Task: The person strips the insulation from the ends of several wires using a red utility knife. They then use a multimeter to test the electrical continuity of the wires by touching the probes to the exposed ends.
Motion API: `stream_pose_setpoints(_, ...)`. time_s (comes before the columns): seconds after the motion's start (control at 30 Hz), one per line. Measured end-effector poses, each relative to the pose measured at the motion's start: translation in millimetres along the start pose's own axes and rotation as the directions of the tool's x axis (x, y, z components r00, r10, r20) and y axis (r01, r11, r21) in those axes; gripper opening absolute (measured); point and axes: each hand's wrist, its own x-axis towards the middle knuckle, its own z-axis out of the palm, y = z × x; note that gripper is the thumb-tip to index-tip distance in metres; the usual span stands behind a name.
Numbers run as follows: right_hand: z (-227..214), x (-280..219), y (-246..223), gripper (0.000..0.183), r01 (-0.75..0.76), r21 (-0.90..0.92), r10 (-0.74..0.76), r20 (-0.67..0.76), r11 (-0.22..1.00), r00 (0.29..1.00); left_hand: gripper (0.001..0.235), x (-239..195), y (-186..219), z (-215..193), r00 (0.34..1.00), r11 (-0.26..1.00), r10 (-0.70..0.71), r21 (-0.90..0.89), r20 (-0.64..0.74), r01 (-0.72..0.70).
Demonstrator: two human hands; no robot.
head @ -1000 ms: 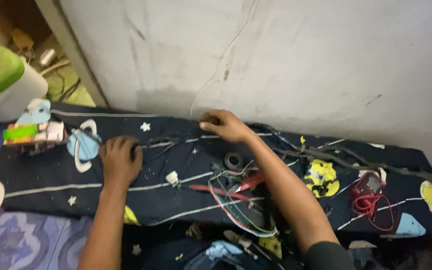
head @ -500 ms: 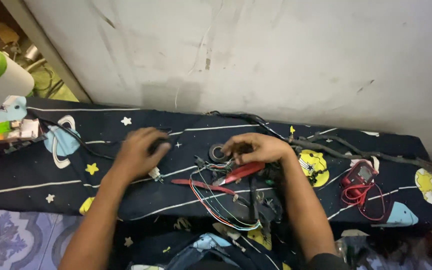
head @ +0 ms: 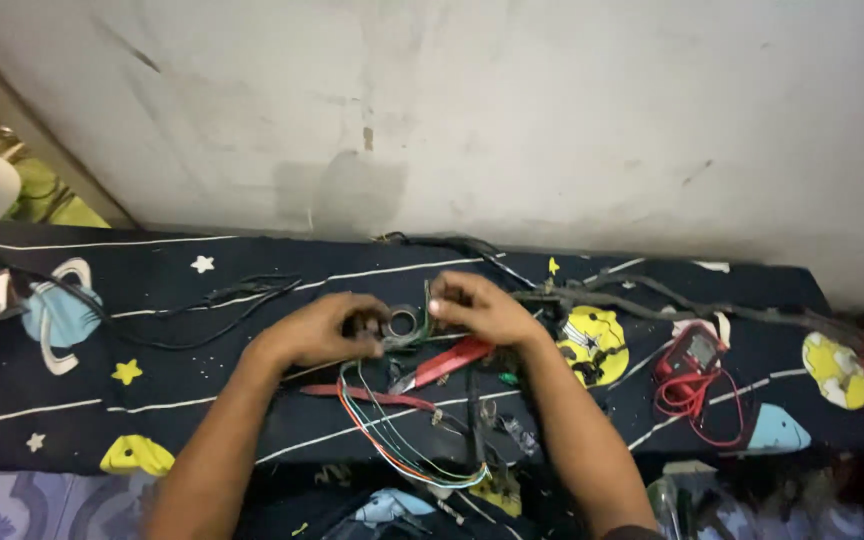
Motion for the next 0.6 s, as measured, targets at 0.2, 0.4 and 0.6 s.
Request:
stream_pose_setpoints(0.2, -2, 3, 27, 0.02, 0.041, 0.288, 0.008, -0.167, 0.957, 0.986, 0.02, 15, -39, 18, 0.948, 0.968, 0.176, -0.13, -0.265, -0.216)
stream_pose_setpoints(0.4, -15, -13, -33, 0.032, -0.011, -0.138, -0.033, -0.308, 0.99, 0.951, 0.014, 21, -90, 17, 0.816, 0.981, 0.156, -0.011, -0.556, -0.195)
stream_pose_setpoints(0.6, -30, -24, -24, 0.019, -0.098, -0.435, -0.09, -0.391, 0.895, 0.916, 0.022, 28, -115, 16, 0.458, 0.973, -0.144, -0.21, -0.877, -0.097)
